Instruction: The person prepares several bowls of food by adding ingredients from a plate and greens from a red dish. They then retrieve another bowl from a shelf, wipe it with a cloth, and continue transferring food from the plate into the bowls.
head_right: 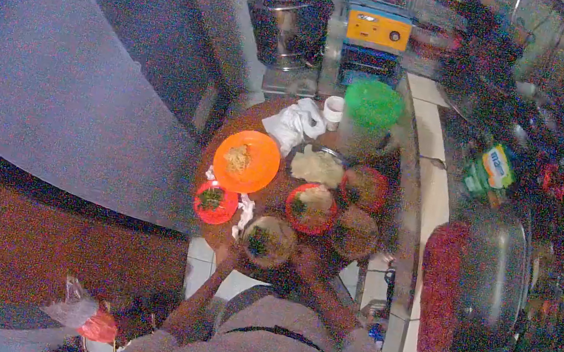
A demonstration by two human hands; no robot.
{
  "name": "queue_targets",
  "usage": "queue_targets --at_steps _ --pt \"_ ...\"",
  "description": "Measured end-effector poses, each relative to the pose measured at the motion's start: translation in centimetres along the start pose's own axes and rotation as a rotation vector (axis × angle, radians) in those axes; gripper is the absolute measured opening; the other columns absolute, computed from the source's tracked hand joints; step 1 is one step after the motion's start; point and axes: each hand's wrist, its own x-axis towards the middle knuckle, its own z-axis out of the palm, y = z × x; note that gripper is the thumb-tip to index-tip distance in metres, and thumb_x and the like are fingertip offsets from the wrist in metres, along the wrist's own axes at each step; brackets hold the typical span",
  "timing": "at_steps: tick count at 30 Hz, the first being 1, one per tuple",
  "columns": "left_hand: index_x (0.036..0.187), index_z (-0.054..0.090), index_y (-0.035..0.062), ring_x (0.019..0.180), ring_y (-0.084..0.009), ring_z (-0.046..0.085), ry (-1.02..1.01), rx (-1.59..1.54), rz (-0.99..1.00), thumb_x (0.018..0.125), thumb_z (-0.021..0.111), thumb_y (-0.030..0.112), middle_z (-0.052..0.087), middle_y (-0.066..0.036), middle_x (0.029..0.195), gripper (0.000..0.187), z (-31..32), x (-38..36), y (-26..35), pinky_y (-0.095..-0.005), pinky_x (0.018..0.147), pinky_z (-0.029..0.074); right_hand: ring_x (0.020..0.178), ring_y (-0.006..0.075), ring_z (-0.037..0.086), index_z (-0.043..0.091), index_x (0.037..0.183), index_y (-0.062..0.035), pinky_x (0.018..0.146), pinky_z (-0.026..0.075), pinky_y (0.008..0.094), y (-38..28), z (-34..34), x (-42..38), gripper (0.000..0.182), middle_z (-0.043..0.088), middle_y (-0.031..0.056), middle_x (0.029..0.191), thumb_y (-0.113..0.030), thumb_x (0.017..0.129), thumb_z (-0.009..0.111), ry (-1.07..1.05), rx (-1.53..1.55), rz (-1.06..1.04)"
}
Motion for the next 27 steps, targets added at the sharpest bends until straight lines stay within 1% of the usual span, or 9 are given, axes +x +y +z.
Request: queue_targets --at_steps 2,4,8,11,12,18,23,25,27 --pt "0.078 0.057 0.0037 0.053 -0.0298 0.053 -0.042 -0.032 -0.105 0.075 0.049 0.035 0.054 -0.017 0.059 0.032 1.5 -1.2 -1.3 -0.0406 0.049 0.041 0.062 0.0285 0.057 0.06 0.072 -0.0012 0.057 0.044 0.0371 -0.1 -0.5 -1.1 0.029 0.059 0.0151 0.068 -0.029 0.074 0.052 0.062 -0.025 -0.044" --pt "0.077 0.058 0.0056 0.061 -0.0289 0.055 0.145 -0.222 0.445 0.077 0.047 0.035 0.055 -0.015 0.064 0.031 5.0 -1.9 -4.7 -0.0394 0.055 0.042 0.06 0.028 0.057 0.06 0.071 -0.0007 0.056 0.044 0.0368 -1.6 -2.3 -3.0 0.031 0.059 0.0153 0.068 -0.03 0.074 0.053 0.144 0.015 0.024" --pt "0.088 0.056 0.0026 0.071 -0.0311 0.055 -0.177 0.014 -0.014 0.075 0.05 0.032 0.058 -0.016 0.08 0.033 1.8 -4.0 1.4 -0.0416 0.06 0.041 0.061 0.0277 0.057 0.06 0.075 -0.0018 0.056 0.044 0.0366 0.9 -2.9 -4.4 0.032 0.059 0.0144 0.069 -0.033 0.074 0.053 0.181 0.046 0.089" --pt "0.088 0.056 0.0 0.069 -0.0334 0.055 -0.224 -0.047 0.032 0.074 0.051 0.035 0.058 -0.018 0.079 0.038 1.3 -4.3 4.6 -0.0424 0.059 0.041 0.061 0.0273 0.057 0.06 0.081 -0.0023 0.056 0.044 0.0371 6.7 -0.3 -4.2 0.032 0.059 0.014 0.069 -0.033 0.076 0.052 0.207 0.139 -0.073" --pt "0.082 0.058 -0.0001 0.065 -0.0354 0.055 0.143 -0.31 0.23 0.074 0.051 0.039 0.057 -0.02 0.071 0.04 4.5 -4.0 2.8 -0.0437 0.057 0.04 0.061 0.0267 0.056 0.06 0.081 -0.0032 0.057 0.043 0.0368 2.6 -3.8 -5.2 0.03 0.059 0.0135 0.068 -0.032 0.077 0.051 0.178 0.054 0.033" --pt "0.079 0.06 0.0001 0.065 -0.0366 0.055 -0.079 -0.079 0.132 0.074 0.052 0.038 0.056 -0.022 0.067 0.04 2.4 -5.2 7.9 -0.0431 0.056 0.042 0.063 0.0231 0.054 0.061 0.078 -0.0082 0.061 0.042 0.0357 9.0 -1.7 -4.5 0.025 0.057 0.0086 0.068 -0.03 0.08 0.05 0.467 -0.078 -0.033" --pt "0.083 0.059 0.002 0.066 -0.037 0.055 -0.113 -0.145 0.22 0.073 0.052 0.043 0.056 -0.022 0.068 0.042 7.5 -4.1 3.1 -0.0442 0.056 0.042 0.062 0.0221 0.053 0.06 0.078 -0.0072 0.06 0.042 0.035 12.4 -0.8 -3.3 0.022 0.056 0.0074 0.067 -0.027 0.08 0.05 0.653 -0.033 -0.245" --pt "0.085 0.059 0.0029 0.065 -0.0372 0.055 -0.176 -0.175 0.182 0.072 0.053 0.043 0.056 -0.022 0.068 0.043 7.9 -3.9 3.0 -0.0447 0.056 0.042 0.064 0.0227 0.053 0.059 0.08 -0.0042 0.06 0.042 0.0346 6.6 -4.9 -4.7 0.025 0.057 0.0086 0.069 -0.027 0.079 0.051 0.272 -0.069 0.242" --pt "0.089 0.057 0.003 0.066 -0.0375 0.055 -0.249 0.081 0.135 0.074 0.052 0.04 0.056 -0.022 0.071 0.04 5.8 -4.1 6.1 -0.0444 0.059 0.042 0.063 0.0227 0.054 0.059 0.08 -0.0031 0.059 0.042 0.0345 8.1 -3.8 -4.3 0.027 0.057 0.009 0.069 -0.029 0.078 0.051 0.314 0.056 0.165"
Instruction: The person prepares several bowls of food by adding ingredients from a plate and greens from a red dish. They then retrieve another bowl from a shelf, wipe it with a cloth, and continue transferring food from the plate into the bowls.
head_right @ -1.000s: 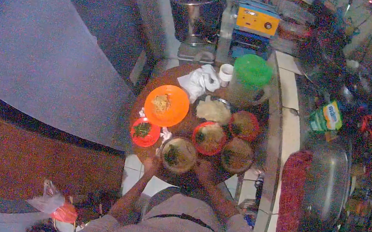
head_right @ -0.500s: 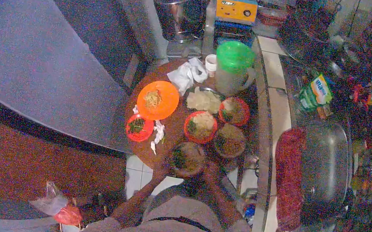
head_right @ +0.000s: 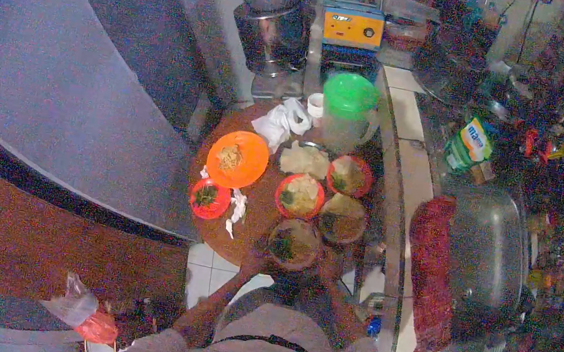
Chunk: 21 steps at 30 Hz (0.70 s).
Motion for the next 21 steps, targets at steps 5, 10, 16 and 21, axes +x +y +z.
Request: queue_targets --at_steps 5,10,16,21 --pt "0.09 0.058 0.0035 0.074 -0.0367 0.055 -0.011 -0.199 0.212 0.076 0.049 0.038 0.056 -0.021 0.078 0.038 0.3 0.5 -1.6 -0.0431 0.066 0.041 0.061 0.022 0.055 0.059 0.085 -0.0031 0.058 0.043 0.0334 0.3 -0.7 -0.8 0.029 0.058 0.0107 0.07 -0.03 0.078 0.052 -0.131 0.125 0.032" --pt "0.091 0.058 0.0042 0.079 -0.0359 0.053 0.165 -0.295 0.147 0.078 0.046 0.04 0.057 -0.02 0.083 0.04 -0.2 -0.6 -1.4 -0.0418 0.068 0.041 0.061 0.019 0.054 0.054 0.1 -0.004 0.054 0.041 0.0305 -2.3 -2.3 -3.2 0.031 0.057 0.0099 0.072 -0.028 0.079 0.052 0.005 0.09 0.022" --pt "0.09 0.055 0.0002 0.073 -0.0296 0.055 0.116 -0.489 -0.126 0.083 0.037 0.042 0.057 -0.015 0.075 0.046 -5.8 -0.4 -0.5 -0.0391 0.064 0.041 0.072 0.0203 0.056 0.05 0.104 -0.0045 0.06 0.043 0.0308 -3.4 -2.7 -5.8 0.033 0.057 0.0112 0.082 -0.025 0.078 0.054 0.232 0.053 -0.017" --pt "0.101 0.048 0.0033 0.061 -0.0264 0.054 0.316 -0.336 0.125 0.087 0.033 0.026 0.056 -0.015 0.074 0.031 -7.4 5.7 -5.0 -0.042 0.058 0.041 0.077 0.0237 0.056 0.046 0.11 -0.0044 0.067 0.044 0.0334 -10.9 -3.1 -4.8 0.037 0.057 0.0123 0.087 -0.022 0.078 0.053 0.241 0.091 -0.087"
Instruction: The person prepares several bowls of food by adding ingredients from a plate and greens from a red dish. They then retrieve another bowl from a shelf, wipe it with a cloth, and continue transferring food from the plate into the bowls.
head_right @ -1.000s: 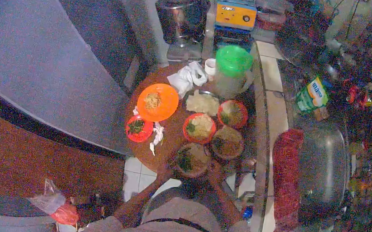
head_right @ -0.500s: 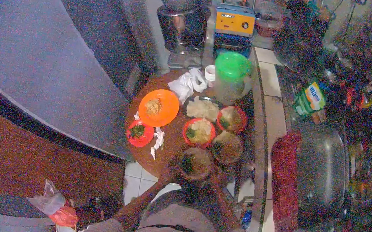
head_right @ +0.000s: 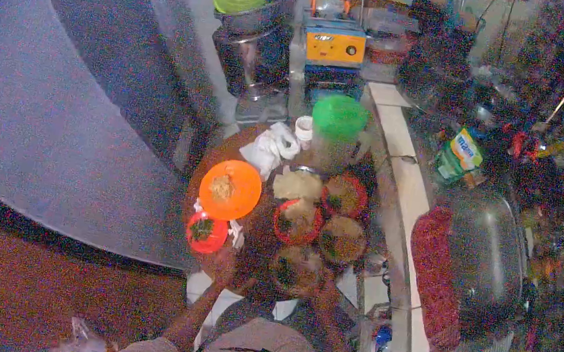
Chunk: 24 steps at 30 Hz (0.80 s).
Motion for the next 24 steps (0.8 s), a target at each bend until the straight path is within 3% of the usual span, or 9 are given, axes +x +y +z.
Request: queue_targets --at_steps 1,2,5,9,12,15,17,21,24 --pt "0.105 0.046 0.004 0.059 -0.0273 0.053 0.053 0.2 0.187 0.087 0.033 0.022 0.055 -0.016 0.074 0.028 -0.8 1.3 -1.1 -0.0431 0.055 0.041 0.081 0.025 0.055 0.045 0.111 -0.0043 0.07 0.044 0.0341 -0.7 1.1 0.5 0.037 0.057 0.0127 0.088 -0.02 0.078 0.053 -0.026 -0.045 0.045" --pt "0.112 0.04 0.0056 0.058 -0.0312 0.053 -0.144 0.503 0.023 0.084 0.034 0.017 0.055 -0.018 0.073 0.031 -0.8 2.2 -3.7 -0.0453 0.051 0.04 0.084 0.0283 0.054 0.044 0.11 -0.0046 0.074 0.043 0.035 -1.4 2.6 1.5 0.035 0.056 0.0131 0.089 -0.016 0.078 0.051 0.078 0.061 -0.297" --pt "0.106 0.044 0.0057 0.058 -0.0345 0.053 -0.242 0.741 -0.083 0.082 0.036 0.018 0.054 -0.02 0.069 0.028 1.1 5.6 -12.3 -0.0466 0.049 0.039 0.086 0.0308 0.053 0.045 0.105 -0.0041 0.074 0.042 0.0372 -1.6 9.0 2.7 0.029 0.055 0.0151 0.092 -0.009 0.077 0.049 -0.101 -0.03 -0.055" --pt "0.086 0.051 0.006 0.06 -0.0336 0.054 -0.096 0.463 -0.097 0.079 0.04 0.022 0.053 -0.017 0.062 0.02 -3.6 8.4 -8.9 -0.0477 0.05 0.039 0.083 0.0336 0.053 0.043 0.102 -0.0034 0.071 0.042 0.0393 -8.8 14.9 6.6 0.028 0.054 0.0188 0.09 -0.004 0.074 0.047 -0.444 0.32 0.181" --pt "0.087 0.051 0.0061 0.063 -0.0335 0.054 -0.031 0.38 -0.033 0.078 0.041 0.019 0.054 -0.015 0.066 0.019 -4.4 9.8 -10.0 -0.0451 0.053 0.04 0.083 0.0345 0.054 0.042 0.099 -0.0031 0.068 0.042 0.0388 -11.8 18.6 8.3 0.028 0.053 0.021 0.089 0.002 0.072 0.044 -0.419 0.046 -0.164" --pt "0.095 0.05 0.006 0.073 -0.0353 0.052 0.023 0.618 0.278 0.078 0.042 0.017 0.054 -0.017 0.08 0.022 -3.8 10.0 -13.3 -0.0436 0.06 0.041 0.083 0.0357 0.054 0.042 0.102 -0.0029 0.068 0.042 0.0382 -14.1 20.5 9.3 0.032 0.053 0.021 0.088 0.002 0.071 0.044 -0.458 0.479 0.149" --pt "0.106 0.046 0.0053 0.081 -0.037 0.049 -0.113 0.405 -0.112 0.078 0.045 0.017 0.051 -0.021 0.089 0.03 -7.3 11.2 -4.7 -0.0445 0.069 0.041 0.089 0.0354 0.052 0.04 0.107 -0.0034 0.069 0.042 0.0381 -12.3 22.6 9.3 0.036 0.054 0.0192 0.09 0.002 0.071 0.044 -0.446 0.288 -0.009" --pt "0.116 0.039 0.0047 0.086 -0.0396 0.046 -0.236 0.345 0.011 0.077 0.047 0.016 0.048 -0.026 0.094 0.041 -6.9 12.4 -7.1 -0.0454 0.078 0.038 0.098 0.0342 0.047 0.036 0.115 -0.0052 0.076 0.04 0.0389 -8.5 26.0 9.5 0.045 0.049 0.0185 0.103 -0.004 0.072 0.05 -0.468 0.193 -0.138" --pt "0.12 0.035 0.0043 0.09 -0.0416 0.043 -0.306 0.251 -0.001 0.076 0.048 0.015 0.045 -0.027 0.099 0.047 -5.7 12.7 -7.9 -0.0456 0.081 0.035 0.106 0.0339 0.038 0.032 0.119 -0.0069 0.084 0.035 0.04 -6.7 26.9 8.9 0.054 0.038 0.0186 0.116 -0.015 0.072 0.057 -0.242 -0.025 -0.434"
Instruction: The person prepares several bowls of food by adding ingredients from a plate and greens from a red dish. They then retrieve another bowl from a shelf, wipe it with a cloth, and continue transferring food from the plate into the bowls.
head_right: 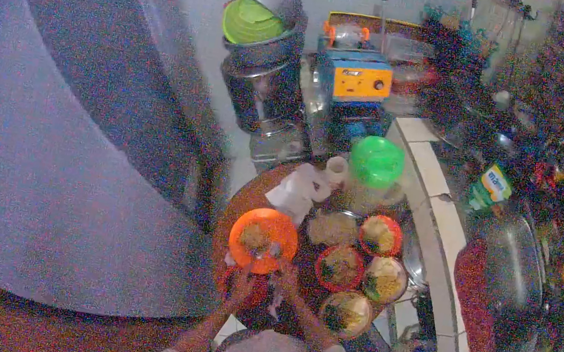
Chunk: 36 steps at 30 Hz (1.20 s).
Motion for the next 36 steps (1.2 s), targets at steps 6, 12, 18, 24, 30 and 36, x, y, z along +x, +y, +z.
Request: queue_targets --at_steps 6,12,18,24,30,36 --pt "0.118 0.037 0.0026 0.092 -0.0396 0.042 0.006 -0.025 0.211 0.068 0.05 0.009 0.042 -0.026 0.101 0.052 1.0 1.2 0.5 -0.0446 0.08 0.034 0.108 0.0341 0.035 0.028 0.123 -0.0075 0.088 0.032 0.0433 -4.3 -4.8 -1.9 0.069 0.033 0.0213 0.117 -0.029 0.068 0.064 -0.129 0.146 0.415" --pt "0.115 0.039 0.0019 0.091 -0.0406 0.041 -0.024 0.006 0.295 0.065 0.051 0.008 0.042 -0.026 0.1 0.052 -0.9 0.7 2.7 -0.0455 0.08 0.033 0.098 0.0318 0.044 0.032 0.121 -0.0064 0.085 0.037 0.0393 -4.8 -9.4 -7.1 0.063 0.041 0.0183 0.109 -0.023 0.069 0.064 0.079 0.188 0.275" --pt "0.109 0.045 0.0026 0.095 -0.0399 0.039 -0.049 0.312 0.116 0.064 0.052 0.009 0.044 -0.025 0.097 0.046 -4.8 -0.5 9.3 -0.0466 0.084 0.031 0.091 0.0239 0.047 0.035 0.12 -0.0075 0.08 0.038 0.0334 -7.8 -18.2 -9.2 0.057 0.044 0.0127 0.106 -0.02 0.072 0.061 0.219 0.542 0.553" --pt "0.102 0.049 0.0035 0.1 -0.038 0.039 0.084 0.136 0.187 0.066 0.05 0.011 0.045 -0.022 0.101 0.036 -3.1 -2.2 15.4 -0.0457 0.09 0.029 0.087 0.0157 0.049 0.035 0.116 -0.0033 0.077 0.039 0.0268 0.4 -34.5 -6.4 0.043 0.048 0.0082 0.1 -0.01 0.077 0.054 0.477 0.234 0.627" --pt "0.098 0.049 0.0017 0.092 -0.036 0.041 0.166 0.169 0.419 0.067 0.051 0.013 0.042 -0.021 0.096 0.033 4.1 -3.4 18.1 -0.0452 0.083 0.032 0.101 0.019 0.045 0.039 0.117 -0.0015 0.088 0.034 0.03 -6.7 -65.0 3.2 0.046 0.046 0.0094 0.114 -0.01 0.075 0.055 0.983 -0.191 -0.006" --pt "0.097 0.047 -0.0028 0.09 -0.0353 0.04 0.27 -0.014 0.414 0.072 0.052 0.022 0.04 -0.021 0.093 0.035 9.9 -6.4 24.7 -0.0437 0.078 0.034 0.098 0.022 0.047 0.038 0.118 -0.0009 0.085 0.036 0.0324 -6.1 -85.3 9.6 0.048 0.046 0.0137 0.11 -0.012 0.074 0.053 1.343 -0.579 -0.164"
